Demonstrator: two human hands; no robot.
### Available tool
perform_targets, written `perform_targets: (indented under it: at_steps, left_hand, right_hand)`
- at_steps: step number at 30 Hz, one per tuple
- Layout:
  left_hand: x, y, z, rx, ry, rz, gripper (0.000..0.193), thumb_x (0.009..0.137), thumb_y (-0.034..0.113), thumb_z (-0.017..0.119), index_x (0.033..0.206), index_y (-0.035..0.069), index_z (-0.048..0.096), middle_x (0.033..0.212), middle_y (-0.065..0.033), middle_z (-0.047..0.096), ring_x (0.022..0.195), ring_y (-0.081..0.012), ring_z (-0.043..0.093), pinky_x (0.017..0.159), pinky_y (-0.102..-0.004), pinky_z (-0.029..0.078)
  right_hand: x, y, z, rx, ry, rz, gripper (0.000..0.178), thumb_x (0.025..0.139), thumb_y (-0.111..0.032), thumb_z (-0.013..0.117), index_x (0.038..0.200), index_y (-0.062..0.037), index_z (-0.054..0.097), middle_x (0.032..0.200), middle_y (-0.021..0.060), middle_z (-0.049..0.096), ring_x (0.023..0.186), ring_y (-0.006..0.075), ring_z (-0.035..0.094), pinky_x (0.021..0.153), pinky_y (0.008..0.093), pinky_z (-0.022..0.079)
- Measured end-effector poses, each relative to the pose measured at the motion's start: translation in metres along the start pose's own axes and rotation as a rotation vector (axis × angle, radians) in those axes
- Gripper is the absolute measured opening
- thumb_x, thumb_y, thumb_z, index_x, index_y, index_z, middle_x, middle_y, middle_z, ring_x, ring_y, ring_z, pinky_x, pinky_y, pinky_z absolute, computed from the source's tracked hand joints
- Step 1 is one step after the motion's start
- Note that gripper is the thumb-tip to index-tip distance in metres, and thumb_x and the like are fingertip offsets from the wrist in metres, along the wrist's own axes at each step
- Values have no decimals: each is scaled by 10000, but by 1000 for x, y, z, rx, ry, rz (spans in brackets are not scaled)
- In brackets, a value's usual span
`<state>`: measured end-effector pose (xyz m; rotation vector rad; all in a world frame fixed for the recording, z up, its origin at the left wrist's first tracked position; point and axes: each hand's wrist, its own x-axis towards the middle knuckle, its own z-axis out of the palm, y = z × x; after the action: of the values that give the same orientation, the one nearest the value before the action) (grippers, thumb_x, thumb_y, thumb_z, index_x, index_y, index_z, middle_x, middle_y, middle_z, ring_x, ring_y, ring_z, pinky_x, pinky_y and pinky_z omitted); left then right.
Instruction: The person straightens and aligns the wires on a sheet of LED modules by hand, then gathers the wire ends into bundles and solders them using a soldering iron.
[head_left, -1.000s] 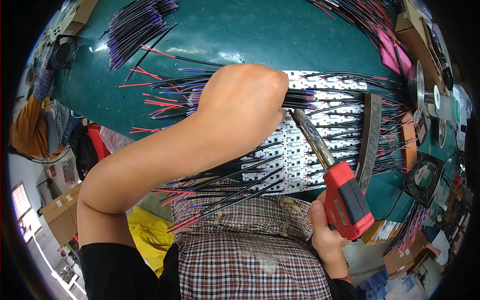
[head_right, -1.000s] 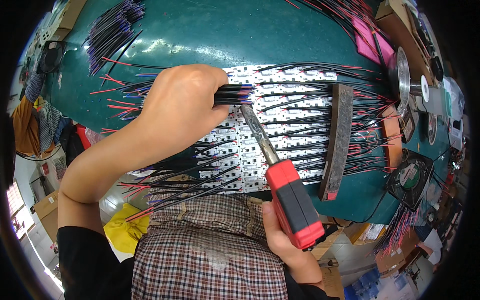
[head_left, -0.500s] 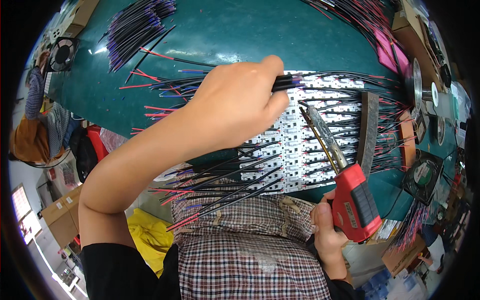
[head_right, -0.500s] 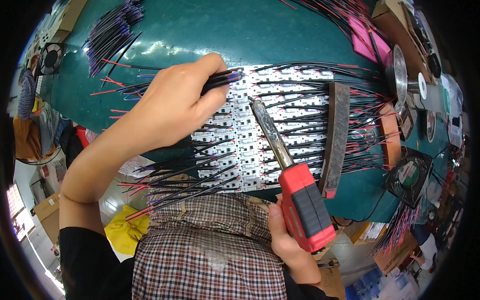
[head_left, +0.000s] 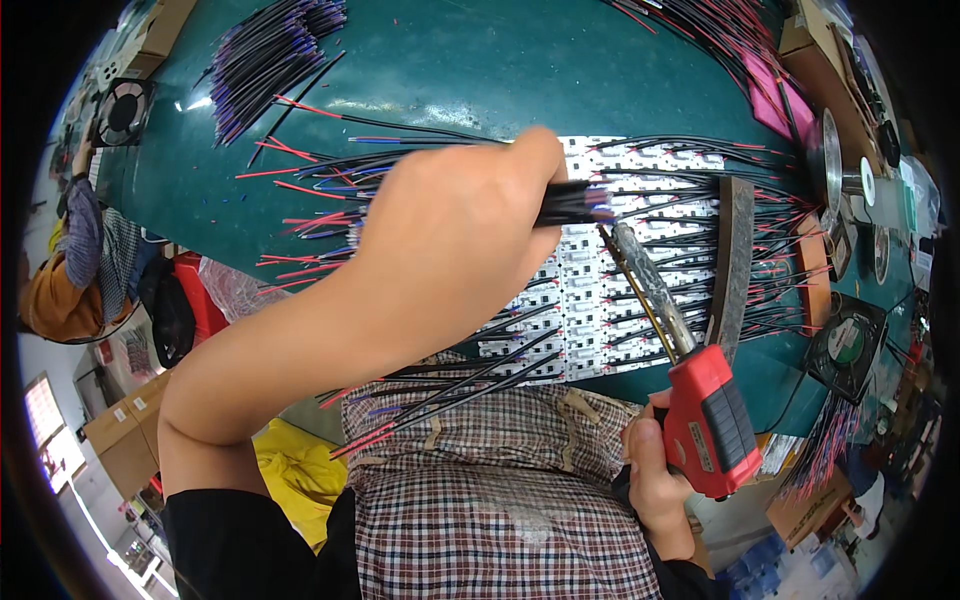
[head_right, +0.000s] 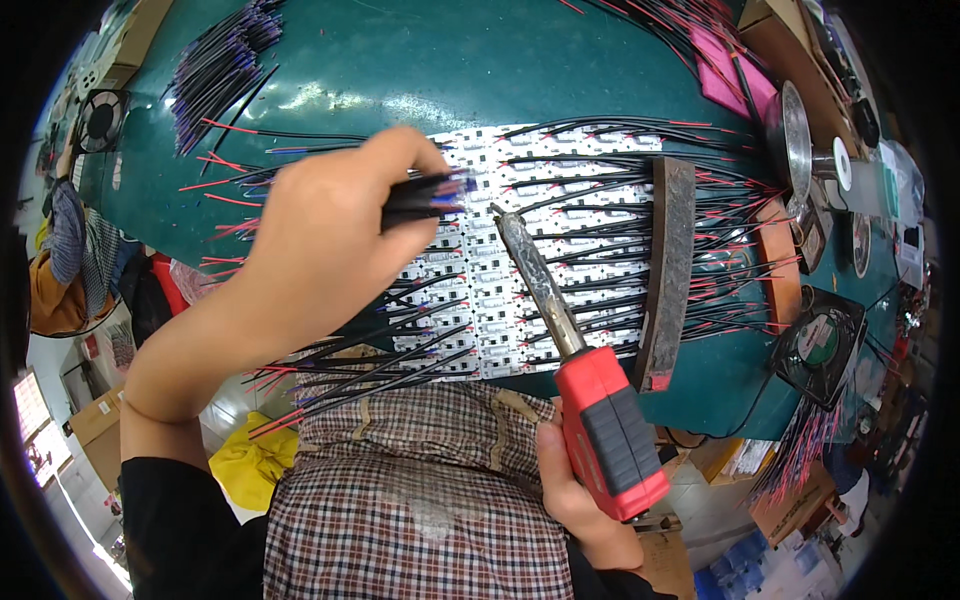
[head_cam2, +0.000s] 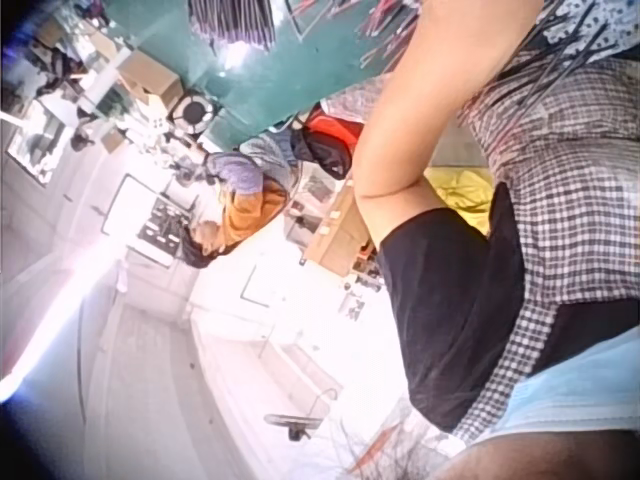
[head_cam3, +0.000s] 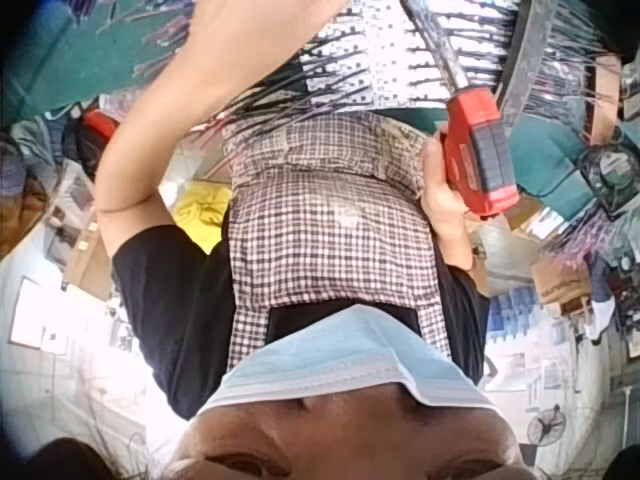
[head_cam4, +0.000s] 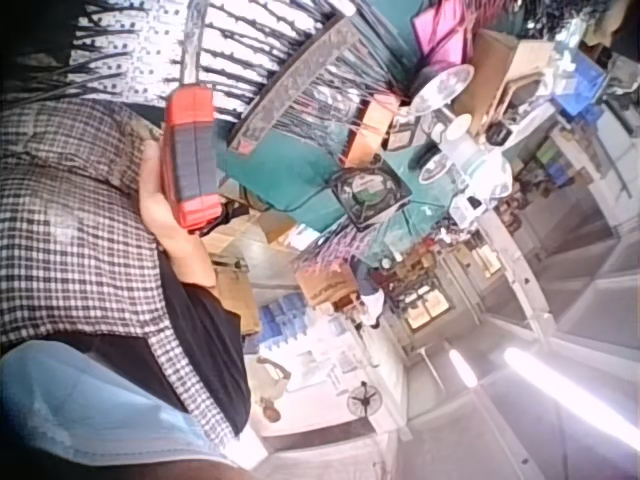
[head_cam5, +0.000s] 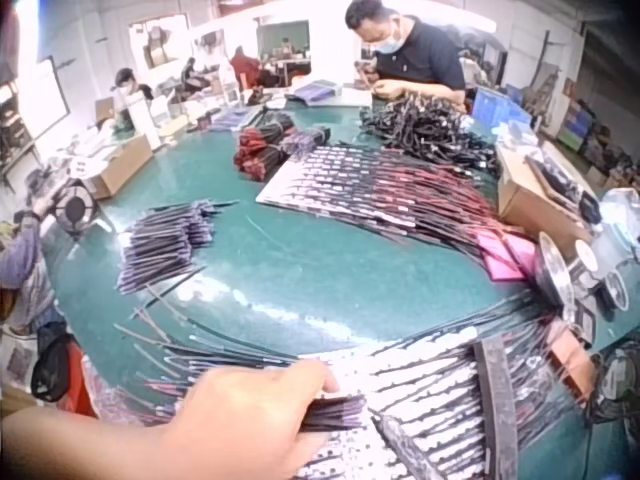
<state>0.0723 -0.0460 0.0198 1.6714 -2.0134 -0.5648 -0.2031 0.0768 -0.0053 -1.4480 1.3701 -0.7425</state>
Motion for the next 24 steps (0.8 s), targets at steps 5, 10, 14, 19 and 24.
perform_targets:
  at_steps: [5,10,14,19,24]
  left_hand:
    - [-5,-12,13,109,-44,57,216,756,127,767,837,-2,615,777,-179,654,744,-396,650,663,-456,512]
    - [-4,-12,16,135,-58,48,231,741,140,774,796,-8,605,763,-185,643,740,-401,644,667,-464,510]
    - [-4,-12,16,150,-67,48,227,737,139,774,797,-5,610,755,-183,642,739,-398,645,668,-467,510]
    - [-4,-11,17,138,-49,89,204,730,120,771,791,5,615,745,-172,645,727,-380,650,666,-457,517]
    - [-4,-11,21,158,-44,109,190,723,108,769,782,12,616,735,-165,645,716,-369,653,659,-453,519]
  right_hand:
    - [-3,-6,2,-45,-3,173,257,895,-97,730,1120,-15,639,943,100,646,830,219,640,722,342,511]
    - [3,-5,7,-86,-15,113,202,859,-90,748,1024,-8,664,903,119,636,775,270,642,682,365,513]
    - [7,-4,9,-67,-20,123,200,862,-93,747,1017,-1,662,898,119,633,765,267,636,686,359,508]
    - [8,-2,12,-61,-26,106,197,856,-89,752,1010,-3,665,904,118,630,764,264,632,685,358,501]
    - [15,-5,13,-86,0,-16,192,848,-79,756,1002,-5,669,886,112,627,742,252,628,663,352,494]
